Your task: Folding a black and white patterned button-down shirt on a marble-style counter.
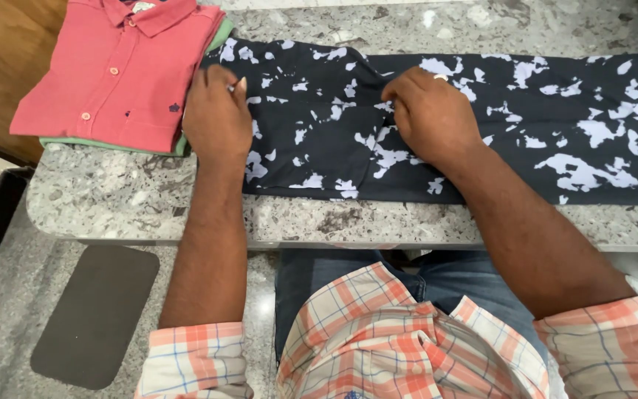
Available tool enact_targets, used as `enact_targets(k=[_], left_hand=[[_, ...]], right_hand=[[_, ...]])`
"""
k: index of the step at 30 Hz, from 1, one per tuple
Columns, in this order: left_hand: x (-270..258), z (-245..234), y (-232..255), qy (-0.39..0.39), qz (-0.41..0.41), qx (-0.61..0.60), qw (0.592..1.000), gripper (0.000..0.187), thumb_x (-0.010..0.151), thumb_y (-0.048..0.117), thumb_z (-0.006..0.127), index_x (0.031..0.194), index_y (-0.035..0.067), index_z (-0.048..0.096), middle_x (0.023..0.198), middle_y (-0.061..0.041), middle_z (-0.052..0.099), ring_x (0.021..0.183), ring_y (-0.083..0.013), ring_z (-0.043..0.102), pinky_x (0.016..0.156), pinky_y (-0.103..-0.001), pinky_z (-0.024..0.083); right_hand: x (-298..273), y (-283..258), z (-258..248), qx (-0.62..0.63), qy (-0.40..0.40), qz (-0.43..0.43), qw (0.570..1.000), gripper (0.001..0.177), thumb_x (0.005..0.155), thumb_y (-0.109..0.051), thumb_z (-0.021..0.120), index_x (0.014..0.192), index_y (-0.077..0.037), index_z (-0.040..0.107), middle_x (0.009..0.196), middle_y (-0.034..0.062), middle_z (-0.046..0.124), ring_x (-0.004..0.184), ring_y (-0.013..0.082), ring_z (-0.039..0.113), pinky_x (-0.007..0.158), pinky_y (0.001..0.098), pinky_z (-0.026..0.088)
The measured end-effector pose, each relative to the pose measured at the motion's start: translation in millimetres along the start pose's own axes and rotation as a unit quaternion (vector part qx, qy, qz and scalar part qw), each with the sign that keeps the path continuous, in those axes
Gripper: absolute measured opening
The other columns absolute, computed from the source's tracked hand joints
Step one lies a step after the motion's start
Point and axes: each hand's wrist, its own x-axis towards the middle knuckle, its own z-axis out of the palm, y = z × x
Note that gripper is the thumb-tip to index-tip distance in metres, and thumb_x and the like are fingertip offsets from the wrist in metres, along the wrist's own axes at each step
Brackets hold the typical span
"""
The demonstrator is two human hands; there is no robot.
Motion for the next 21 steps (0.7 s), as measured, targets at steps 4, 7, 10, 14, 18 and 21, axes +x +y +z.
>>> enact_targets(k=[4, 7, 10, 14, 18, 21], left_hand=[[-1, -16, 30, -0.005, 0.124, -0.067, 0.99, 0.016, 0.096, 0.017, 0.075, 0.109, 0.012, 0.067, 0.111, -0.011, 0.067, 0.105, -0.0354, 0.065, 0.088, -0.047, 0.052], [-18, -10, 35, -0.157, 0.263, -0.133, 0.943, 0.028, 0.097, 0.015, 0.073, 0.124, 0.013, 0.067, 0.128, -0.007, 0.069, 0.125, -0.0313, 0.062, 0.106, -0.046, 0.047], [-30, 5, 29, -0.227, 0.304, -0.136, 0.915, 0.054, 0.097, 0.027, 0.07, 0.144, 0.003, 0.056, 0.151, -0.015, 0.053, 0.144, -0.0355, 0.046, 0.116, -0.047, 0.036], [-40, 12, 23, -0.318, 0.266, -0.085, 0.906, 0.074, 0.104, 0.052, 0.052, 0.157, 0.002, 0.037, 0.164, -0.015, 0.036, 0.153, -0.0312, 0.029, 0.122, -0.046, 0.024], [-38, 7, 24, -0.305, 0.228, -0.017, 0.925, 0.087, 0.1, 0.067, 0.047, 0.158, 0.004, 0.033, 0.166, -0.015, 0.032, 0.156, -0.0294, 0.025, 0.125, -0.044, 0.02], [-40, 8, 21, -0.316, 0.205, 0.002, 0.927, 0.099, 0.096, 0.075, 0.044, 0.159, 0.0, 0.029, 0.167, -0.016, 0.028, 0.155, -0.0294, 0.021, 0.125, -0.044, 0.016]], right_hand=[[9, -23, -7, 0.054, 0.007, -0.005, 0.999, 0.019, 0.101, -0.006, 0.063, 0.119, -0.01, 0.069, 0.122, 0.0094, 0.07, 0.107, 0.0306, 0.07, 0.092, 0.044, 0.054], [7, -37, -1, 0.103, -0.027, -0.063, 0.992, 0.033, 0.099, -0.013, 0.065, 0.131, -0.006, 0.063, 0.138, 0.0135, 0.065, 0.126, 0.0321, 0.062, 0.109, 0.046, 0.048], [4, -37, 14, 0.083, -0.093, -0.122, 0.985, 0.064, 0.097, -0.036, 0.062, 0.147, 0.001, 0.045, 0.153, 0.0194, 0.048, 0.143, 0.0357, 0.044, 0.116, 0.0511, 0.036], [-3, -32, 29, 0.006, -0.213, -0.112, 0.971, 0.087, 0.099, -0.063, 0.044, 0.159, -0.004, 0.023, 0.166, 0.0163, 0.023, 0.154, 0.0324, 0.02, 0.121, 0.0544, 0.019], [-5, -25, 29, -0.017, -0.222, -0.105, 0.969, 0.092, 0.098, -0.07, 0.035, 0.161, -0.004, 0.018, 0.169, 0.0148, 0.017, 0.156, 0.0312, 0.014, 0.123, 0.0522, 0.014], [-13, -16, 26, -0.017, -0.221, -0.097, 0.97, 0.094, 0.098, -0.071, 0.035, 0.161, -0.003, 0.016, 0.169, 0.0158, 0.015, 0.155, 0.032, 0.013, 0.123, 0.0508, 0.014]])
